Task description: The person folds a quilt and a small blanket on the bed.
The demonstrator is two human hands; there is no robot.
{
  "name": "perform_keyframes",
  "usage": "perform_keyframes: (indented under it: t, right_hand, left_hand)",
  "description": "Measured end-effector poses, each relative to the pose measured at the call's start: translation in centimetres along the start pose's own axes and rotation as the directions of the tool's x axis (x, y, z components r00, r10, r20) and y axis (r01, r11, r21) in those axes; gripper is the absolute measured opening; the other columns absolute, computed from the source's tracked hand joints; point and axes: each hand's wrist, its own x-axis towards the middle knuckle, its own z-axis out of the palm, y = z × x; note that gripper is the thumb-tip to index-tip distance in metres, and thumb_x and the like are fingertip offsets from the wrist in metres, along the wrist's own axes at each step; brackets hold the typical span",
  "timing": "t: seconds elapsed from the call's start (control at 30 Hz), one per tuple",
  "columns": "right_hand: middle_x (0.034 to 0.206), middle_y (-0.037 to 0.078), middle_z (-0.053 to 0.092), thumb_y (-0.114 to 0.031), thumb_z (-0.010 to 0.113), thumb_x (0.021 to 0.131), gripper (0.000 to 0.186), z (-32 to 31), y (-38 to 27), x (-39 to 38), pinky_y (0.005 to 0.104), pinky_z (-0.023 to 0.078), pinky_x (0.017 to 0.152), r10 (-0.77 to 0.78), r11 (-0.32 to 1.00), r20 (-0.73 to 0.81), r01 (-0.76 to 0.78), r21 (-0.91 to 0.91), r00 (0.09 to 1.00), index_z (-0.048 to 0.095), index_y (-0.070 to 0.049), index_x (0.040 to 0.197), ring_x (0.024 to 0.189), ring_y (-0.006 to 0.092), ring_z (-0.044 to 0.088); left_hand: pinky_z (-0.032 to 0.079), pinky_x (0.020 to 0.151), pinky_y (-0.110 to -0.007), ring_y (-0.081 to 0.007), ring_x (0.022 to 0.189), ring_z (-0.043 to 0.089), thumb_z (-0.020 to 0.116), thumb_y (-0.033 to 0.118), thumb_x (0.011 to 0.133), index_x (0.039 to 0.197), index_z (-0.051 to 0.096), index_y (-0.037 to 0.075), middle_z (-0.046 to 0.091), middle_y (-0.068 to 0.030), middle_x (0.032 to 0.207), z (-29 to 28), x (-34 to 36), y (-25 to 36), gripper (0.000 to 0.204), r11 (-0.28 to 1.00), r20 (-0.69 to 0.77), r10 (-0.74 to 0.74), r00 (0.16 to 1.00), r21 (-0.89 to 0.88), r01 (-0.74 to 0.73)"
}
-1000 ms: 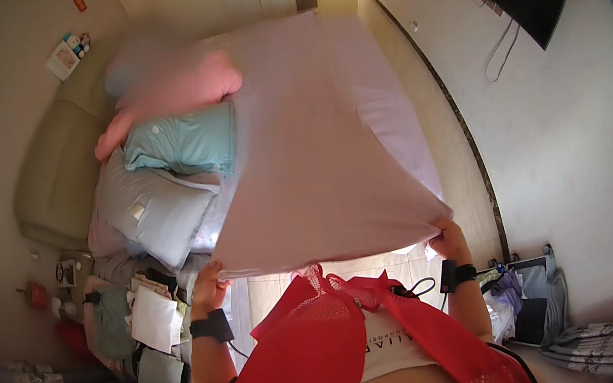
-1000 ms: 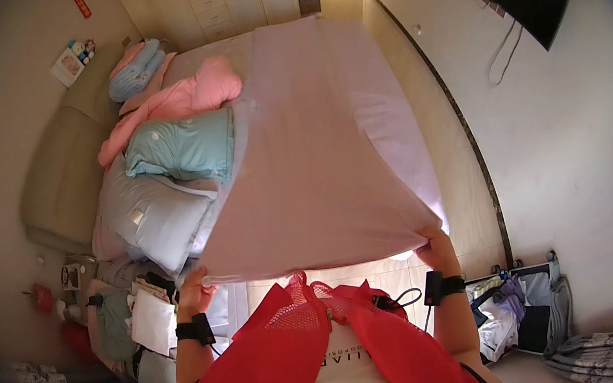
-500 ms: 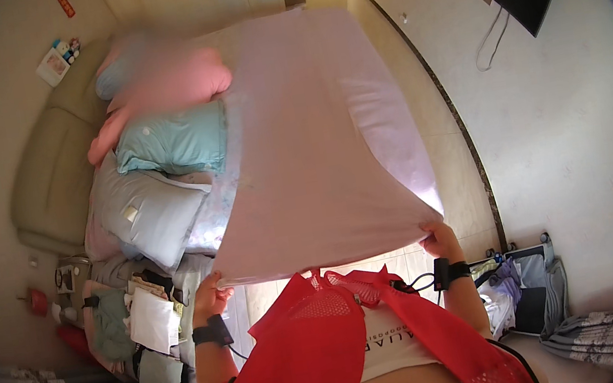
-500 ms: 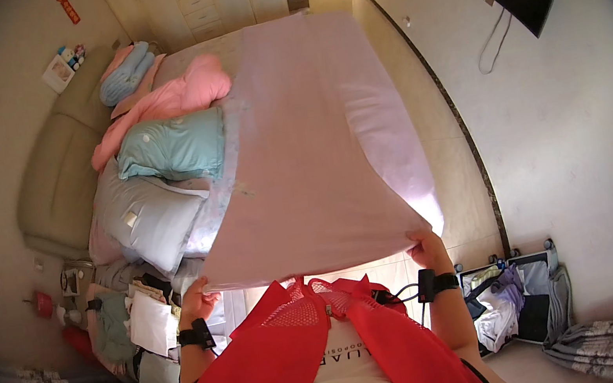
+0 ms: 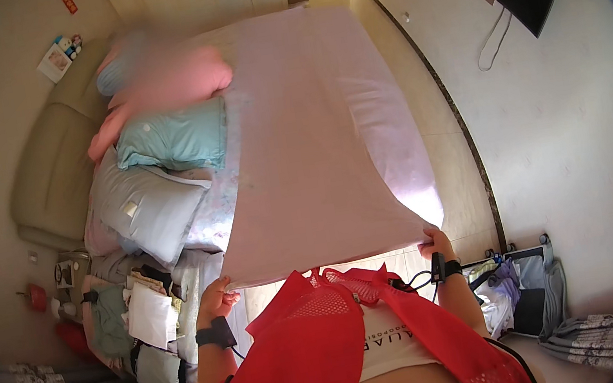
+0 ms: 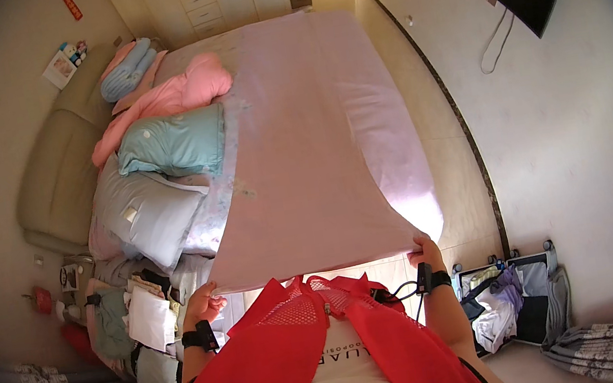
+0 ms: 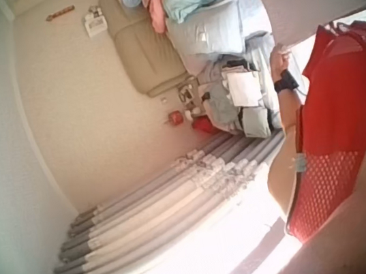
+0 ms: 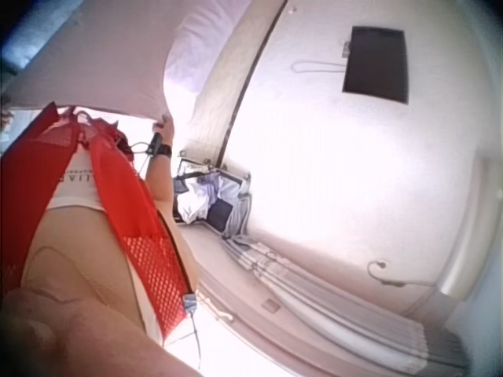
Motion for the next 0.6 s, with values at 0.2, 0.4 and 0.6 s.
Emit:
perform_keyframes:
  t: [0.2, 0.4, 0.6]
  right_hand:
    - [0.090, 0.005, 0.059, 0.001, 0.047, 0.079, 0.024, 0.6, 0.0, -0.6, 0.0254, 0.052, 0.070, 0.308, 0.951, -0.052, -0.305, 0.053, 0.950, 0.053, -0.002, 0.101, 0.073, 0.0156, 0.060]
    - [0.094, 0.007, 0.062, -0.012, 0.052, 0.078, 0.027, 1.6, 0.4, -1.1, 0.0327, 0.051, 0.077, 0.190, 0.982, 0.059, -0.189, -0.030, 0.980, 0.056, -0.004, 0.104, 0.081, 0.0213, 0.062]
    - [0.106, 0.011, 0.063, -0.025, 0.052, 0.085, 0.035, 3.9, -0.2, -2.3, 0.0377, 0.048, 0.088, 0.171, 0.984, 0.268, -0.148, -0.104, 0.948, 0.055, -0.003, 0.112, 0.095, 0.0250, 0.062]
  left_hand:
    - [0.035, 0.050, -0.024, -0.0079, 0.046, 0.036, 0.051, 0.019, 0.092, 0.085, 0.052, 0.006, 0.045, 0.0009, 0.059, -1.4, 0.2, -0.4, 0.015, 1.000, 0.037, 0.001, 0.999, 0.018, -0.002]
    - [0.039, 0.054, -0.024, -0.0088, 0.048, 0.041, 0.051, 0.019, 0.092, 0.089, 0.054, 0.005, 0.052, -0.0009, 0.063, -2.8, 0.6, -2.0, 0.015, 0.999, 0.072, 0.009, 0.997, 0.037, -0.012]
    - [0.041, 0.054, -0.025, -0.0093, 0.049, 0.043, 0.053, 0.020, 0.091, 0.090, 0.055, 0.005, 0.054, -0.0011, 0.066, -3.7, 0.3, -2.4, 0.015, 1.000, 0.048, 0.023, 0.999, 0.010, -0.024]
